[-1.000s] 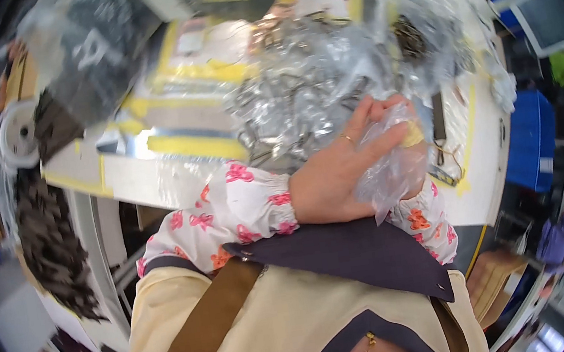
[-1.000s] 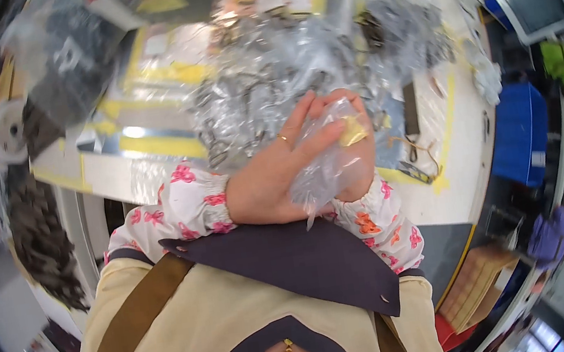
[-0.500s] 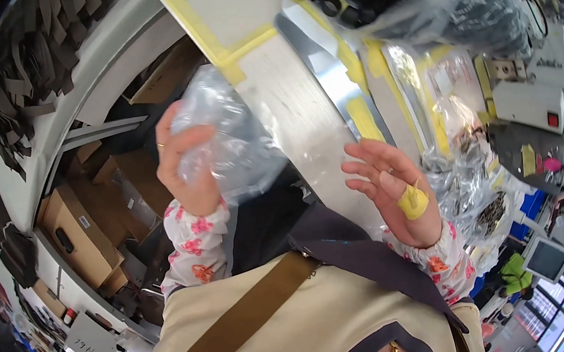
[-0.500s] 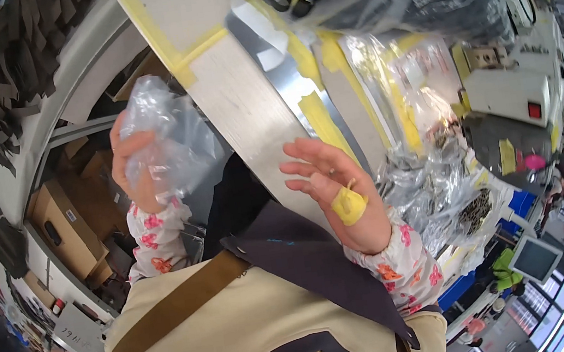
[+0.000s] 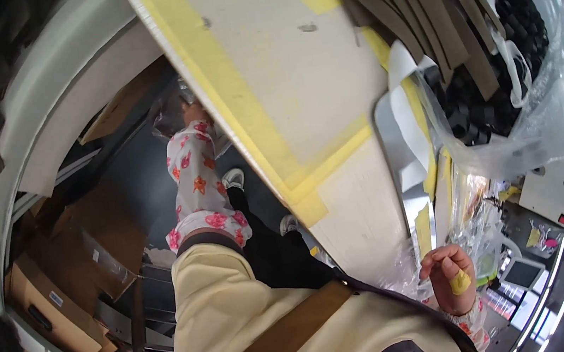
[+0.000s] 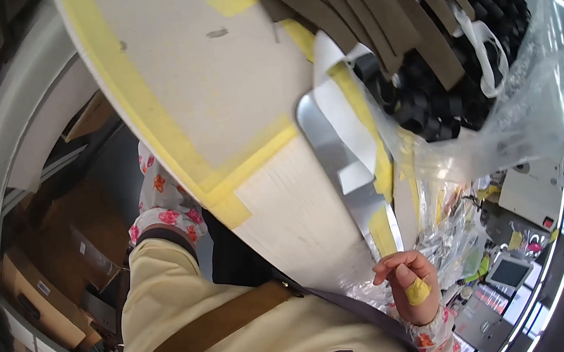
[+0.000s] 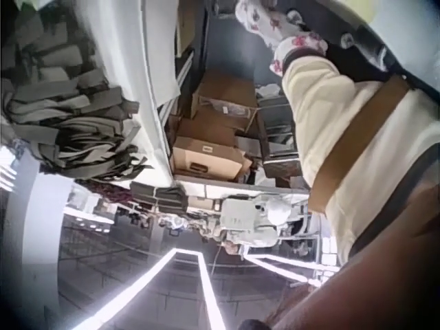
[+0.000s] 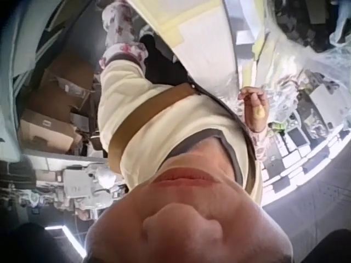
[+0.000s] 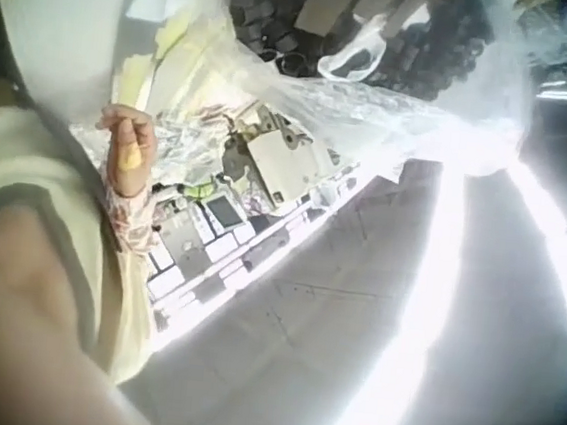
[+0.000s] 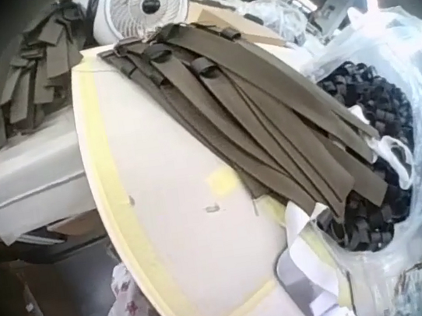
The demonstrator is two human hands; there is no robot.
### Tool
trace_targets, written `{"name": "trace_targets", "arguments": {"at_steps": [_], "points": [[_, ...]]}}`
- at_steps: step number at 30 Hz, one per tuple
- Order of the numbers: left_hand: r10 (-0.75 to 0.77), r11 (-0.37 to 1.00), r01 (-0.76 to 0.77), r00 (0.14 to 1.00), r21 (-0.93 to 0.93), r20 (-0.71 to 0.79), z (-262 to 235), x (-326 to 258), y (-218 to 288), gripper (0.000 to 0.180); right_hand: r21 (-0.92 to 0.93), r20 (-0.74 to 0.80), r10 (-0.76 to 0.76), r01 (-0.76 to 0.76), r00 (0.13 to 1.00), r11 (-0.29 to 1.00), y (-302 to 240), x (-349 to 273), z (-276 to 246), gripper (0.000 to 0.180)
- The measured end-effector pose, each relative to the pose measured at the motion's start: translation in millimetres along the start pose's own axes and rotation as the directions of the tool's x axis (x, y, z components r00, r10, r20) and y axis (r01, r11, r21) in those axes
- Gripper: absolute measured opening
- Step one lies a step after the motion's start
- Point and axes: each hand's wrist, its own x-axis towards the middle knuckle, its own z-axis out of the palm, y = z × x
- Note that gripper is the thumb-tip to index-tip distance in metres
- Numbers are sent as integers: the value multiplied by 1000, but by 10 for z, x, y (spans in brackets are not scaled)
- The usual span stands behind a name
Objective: The person is sorting and bagging various metal hardware components like D-rings and hooks at a workshop station.
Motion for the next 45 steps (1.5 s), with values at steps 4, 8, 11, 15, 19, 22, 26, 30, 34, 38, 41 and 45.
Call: {"name": "trace_targets", "arguments": {"at_steps": [4,8,11,15,19,22,26,30,34,38,41,45], "points": [[-28,968,17,999,-252,-40,127,-372,-544,21,20,-31,-40,41,999,999,16,-207,-152,19],[17,892,-2,999,-452,29,-122,-462,-1287,17,18,-46,-108,109,993,994,-107,-455,-455,16],[387,879,-442,880,-179,-275,-1249,-1194,-236,24,10,-220,-210,218,953,976,26,-820,-916,15],[274,799,-511,778,-317,-565,-2754,-2177,871,23,-25,-449,-310,335,838,942,289,-929,-1593,16],[751,532,-740,637,-412,-175,-2400,-3067,2522,18,-109,-696,-315,340,645,934,1085,-1363,-2028,16],[842,536,-654,369,-534,394,-1887,-3970,2994,14,-510,-648,-534,211,543,834,1445,-1305,-2098,18],[803,199,-822,-176,-534,570,-1008,-4764,3451,28,-465,-663,-486,195,569,863,1722,-1276,-2263,27],[804,-78,-898,-314,-433,506,-234,-5199,3759,46,-541,-641,-589,255,492,801,1909,-1142,-2471,30],[682,54,-981,-100,-186,724,142,-5643,3866,59,-507,-619,-567,276,543,817,2039,-911,-2482,40],[753,-32,-968,-186,-247,631,227,-5725,3678,63,-75,-681,-434,534,589,842,2122,-743,-2414,50],[594,466,-809,-13,-357,804,261,-5620,3605,62,399,-754,-181,659,631,638,2040,-672,-2406,52],[645,90,-921,-237,-379,727,246,-5736,3597,40,350,-848,-26,595,530,723,1980,-566,-2377,54]]}}
